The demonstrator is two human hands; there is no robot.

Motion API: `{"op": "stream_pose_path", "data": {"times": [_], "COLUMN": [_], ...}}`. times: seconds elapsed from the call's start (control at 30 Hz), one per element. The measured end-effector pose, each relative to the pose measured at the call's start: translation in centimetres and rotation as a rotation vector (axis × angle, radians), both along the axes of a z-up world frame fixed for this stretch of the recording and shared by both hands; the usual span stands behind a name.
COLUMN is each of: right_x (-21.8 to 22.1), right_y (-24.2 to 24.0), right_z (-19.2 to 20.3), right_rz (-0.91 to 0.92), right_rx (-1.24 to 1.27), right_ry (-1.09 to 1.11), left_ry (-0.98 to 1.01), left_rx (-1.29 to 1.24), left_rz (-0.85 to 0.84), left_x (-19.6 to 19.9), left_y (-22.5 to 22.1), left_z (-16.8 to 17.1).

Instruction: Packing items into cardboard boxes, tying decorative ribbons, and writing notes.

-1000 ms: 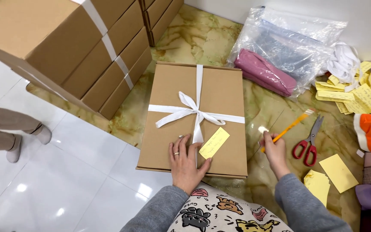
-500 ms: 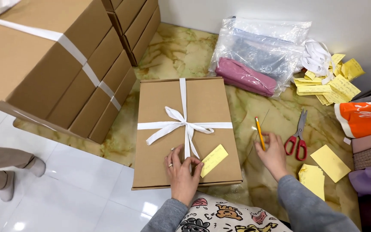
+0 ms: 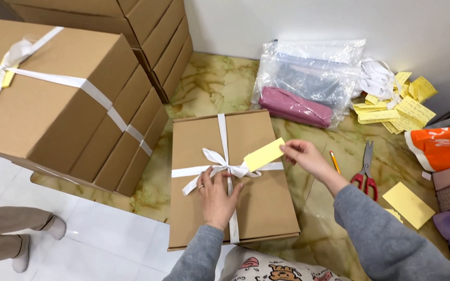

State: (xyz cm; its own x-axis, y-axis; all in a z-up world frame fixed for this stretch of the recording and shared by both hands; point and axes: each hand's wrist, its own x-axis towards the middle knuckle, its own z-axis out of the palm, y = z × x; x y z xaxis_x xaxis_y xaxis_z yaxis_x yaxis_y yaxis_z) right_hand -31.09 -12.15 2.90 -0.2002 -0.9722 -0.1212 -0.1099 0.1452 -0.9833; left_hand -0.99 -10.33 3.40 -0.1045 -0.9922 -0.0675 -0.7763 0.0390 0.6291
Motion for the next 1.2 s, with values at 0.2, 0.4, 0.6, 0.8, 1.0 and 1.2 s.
{"op": "stream_pose_path", "data": {"times": [0.2,0.4,0.6,0.8,1.0,1.2], "right_x": [0.1,3.6,-1.1,-5.3,-6.1,-3.8], "right_y": [-7.1,-9.5,-10.9,-7.1,-4.4,-6.8], "right_z": [-0.2,-2.4,-2.6,3.4,6.8,1.7], "right_rz": [-0.050,0.136,-0.129,0.152,0.081,-0.071], "right_rx": [0.178,0.139,0.092,0.298,0.264,0.148], "right_ry": [0.412,0.613,0.384,0.176,0.172,0.272], "left_ry": [-0.302,-0.210,-0.146,-0.287,-0.098,0.194], "left_rx": [-0.204,-0.243,-0.382,-0.318,-0.376,-0.432], "left_rz": [0.129,0.188,0.095,-0.109,-0.459,-0.496], "left_x": [-0.2,-0.8,-0.9,-4.3,-4.4,-0.2], "left_y": [2.5,2.9,2.4,-2.1,-1.6,1.5], "left_z": [-4.0,-4.7,-3.0,-3.2,-1.5,1.8]}}
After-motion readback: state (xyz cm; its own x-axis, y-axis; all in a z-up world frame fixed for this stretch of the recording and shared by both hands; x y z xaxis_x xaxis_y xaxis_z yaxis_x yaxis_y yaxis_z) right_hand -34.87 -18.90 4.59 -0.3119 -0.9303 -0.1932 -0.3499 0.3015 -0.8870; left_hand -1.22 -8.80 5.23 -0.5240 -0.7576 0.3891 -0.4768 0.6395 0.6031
